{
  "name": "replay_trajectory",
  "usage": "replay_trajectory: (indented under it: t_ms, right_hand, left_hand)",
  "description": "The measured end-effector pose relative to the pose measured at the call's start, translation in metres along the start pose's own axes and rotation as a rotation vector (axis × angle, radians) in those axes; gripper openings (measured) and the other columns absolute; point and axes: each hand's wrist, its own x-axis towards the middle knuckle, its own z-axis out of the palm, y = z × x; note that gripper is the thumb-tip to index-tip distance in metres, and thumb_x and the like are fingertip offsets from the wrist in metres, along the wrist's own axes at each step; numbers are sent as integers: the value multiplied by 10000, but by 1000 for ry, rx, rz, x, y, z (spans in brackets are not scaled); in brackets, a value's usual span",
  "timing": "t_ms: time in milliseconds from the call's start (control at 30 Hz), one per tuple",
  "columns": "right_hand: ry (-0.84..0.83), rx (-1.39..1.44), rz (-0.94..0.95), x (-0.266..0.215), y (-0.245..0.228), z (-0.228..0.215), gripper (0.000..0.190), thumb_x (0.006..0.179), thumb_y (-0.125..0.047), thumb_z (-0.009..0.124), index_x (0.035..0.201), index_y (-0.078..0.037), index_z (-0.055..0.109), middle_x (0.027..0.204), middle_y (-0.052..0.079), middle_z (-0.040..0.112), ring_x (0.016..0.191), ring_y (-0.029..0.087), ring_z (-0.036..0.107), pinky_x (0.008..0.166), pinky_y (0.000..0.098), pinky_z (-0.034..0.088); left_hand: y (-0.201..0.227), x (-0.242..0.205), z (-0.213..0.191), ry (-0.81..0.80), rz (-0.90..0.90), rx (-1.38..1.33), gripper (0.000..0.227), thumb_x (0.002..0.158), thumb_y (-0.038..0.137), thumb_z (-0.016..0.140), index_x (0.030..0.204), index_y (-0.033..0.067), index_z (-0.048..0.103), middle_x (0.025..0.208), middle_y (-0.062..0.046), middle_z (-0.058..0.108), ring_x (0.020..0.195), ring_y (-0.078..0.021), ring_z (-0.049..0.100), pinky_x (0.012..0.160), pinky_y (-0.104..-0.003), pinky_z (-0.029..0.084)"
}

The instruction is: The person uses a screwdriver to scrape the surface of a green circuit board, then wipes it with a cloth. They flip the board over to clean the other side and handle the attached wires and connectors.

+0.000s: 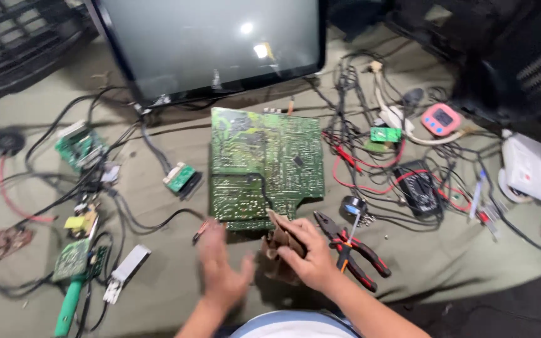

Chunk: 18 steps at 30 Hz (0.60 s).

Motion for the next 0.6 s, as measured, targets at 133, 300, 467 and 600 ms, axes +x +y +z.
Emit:
replay_trajectory:
  t_ms: [133,300,467,600]
  right_hand:
    - [-241,186,-91,-9,5,27,697,1038,-586,435,1511,-76,479,1268,151,538,1204,269,544,1082,409,415]
    - [-432,22,-154,-29,34,40,841,1032,-567,444,1605,-10,180,1663,197,302,1480,349,431,1148,451,378]
    - [-230,-54,-90,-40,72,45,656,964,-394,604,1507,-72,425,1411,143,609,1257,295,624,1078,427,457]
    - [-285,-277,-136,-33,55,49,512,925,-360,664,1375,-123,603,1194,84,724,1060,293,673,919,411,502]
  left_hand:
    - [34,-17,-3,-264,58,-474,970,898,363,754,1606,14,190,1660,-267,292,1545,-525,290,1228,-582,300]
    - [9,-5,-24,-333,88,-465,649,761,18,509,1404,90,562,1313,-232,602,1130,-431,642,898,-523,551]
    - [-30,35,-51,47,-55,-269,423,915,-86,554,1285,82,672,1320,-204,626,1190,-378,631,1060,-456,509]
    - [-29,55,-33,-302,-531,-128,437,867,421,627,1227,191,715,1346,-81,589,1124,-291,648,841,-463,550]
